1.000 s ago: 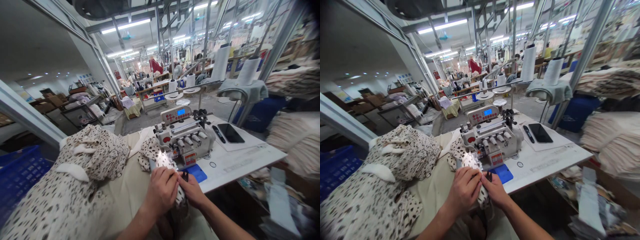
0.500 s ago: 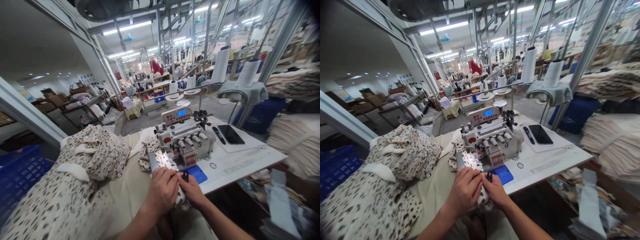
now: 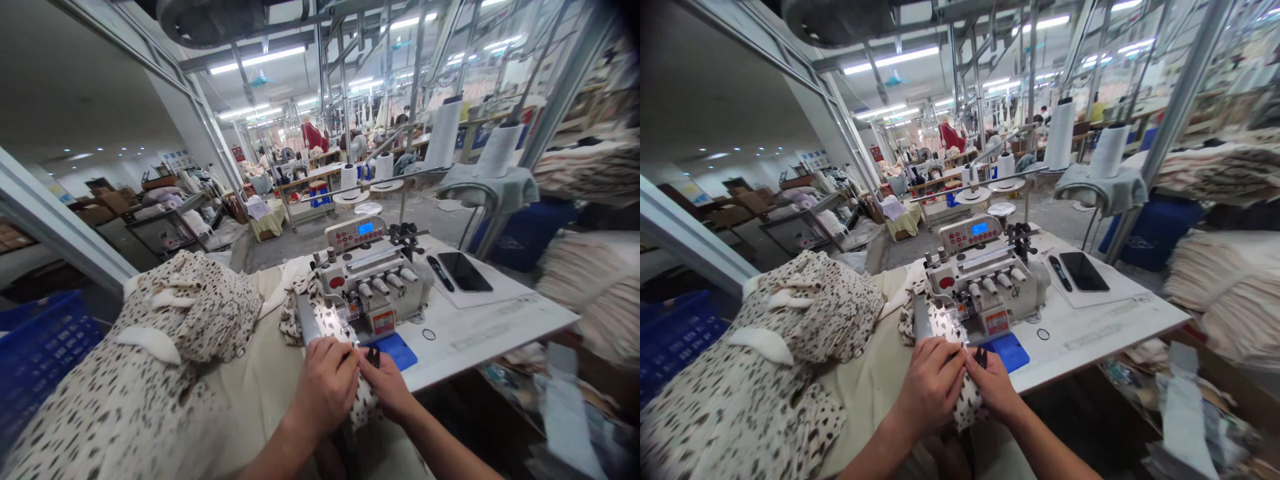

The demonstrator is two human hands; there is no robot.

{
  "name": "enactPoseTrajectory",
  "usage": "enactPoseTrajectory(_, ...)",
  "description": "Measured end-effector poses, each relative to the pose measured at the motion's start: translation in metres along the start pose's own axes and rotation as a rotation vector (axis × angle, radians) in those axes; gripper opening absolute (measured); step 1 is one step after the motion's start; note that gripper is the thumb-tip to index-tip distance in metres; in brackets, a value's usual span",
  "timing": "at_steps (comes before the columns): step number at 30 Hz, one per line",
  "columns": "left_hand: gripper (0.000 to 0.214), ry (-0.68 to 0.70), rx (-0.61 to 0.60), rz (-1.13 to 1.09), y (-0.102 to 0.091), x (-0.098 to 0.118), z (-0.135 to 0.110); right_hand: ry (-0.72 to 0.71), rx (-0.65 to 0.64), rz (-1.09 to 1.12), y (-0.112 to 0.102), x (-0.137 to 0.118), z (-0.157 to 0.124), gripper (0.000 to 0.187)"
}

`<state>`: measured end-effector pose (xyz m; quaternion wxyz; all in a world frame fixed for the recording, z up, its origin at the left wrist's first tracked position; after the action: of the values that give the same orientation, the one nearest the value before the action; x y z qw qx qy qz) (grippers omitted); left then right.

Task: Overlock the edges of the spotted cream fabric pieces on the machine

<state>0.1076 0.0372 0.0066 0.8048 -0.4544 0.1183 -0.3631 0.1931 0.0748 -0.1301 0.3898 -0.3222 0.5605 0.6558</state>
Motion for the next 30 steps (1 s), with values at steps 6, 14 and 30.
enactPoseTrajectory(6,0.024,-0.001,-0.006,-0.004,0.001,-0.001,0.002,0.027,0.001,0.045,0.002,0.001,-0.001,0.042)
enactPoseTrajectory(14,0.024,0.003,-0.035,-0.014,0.005,-0.004,0.001,0.047,-0.042,0.093,0.004,0.015,-0.001,0.04)
enactPoseTrajectory(30,0.012,-0.248,-0.076,-0.058,0.008,-0.065,0.03,0.038,0.027,0.054,0.0,0.01,-0.001,0.047)
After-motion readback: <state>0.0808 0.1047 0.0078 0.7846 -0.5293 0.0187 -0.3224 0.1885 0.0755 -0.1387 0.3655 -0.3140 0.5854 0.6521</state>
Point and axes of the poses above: each hand's wrist, its own z-axis towards the middle knuckle, its own y-axis out of the palm, x = y × z, the point moved 9 cm from there along z, towards the middle knuckle, and after that the axes turned 10 degrees about -y, right-handed, at the moved point
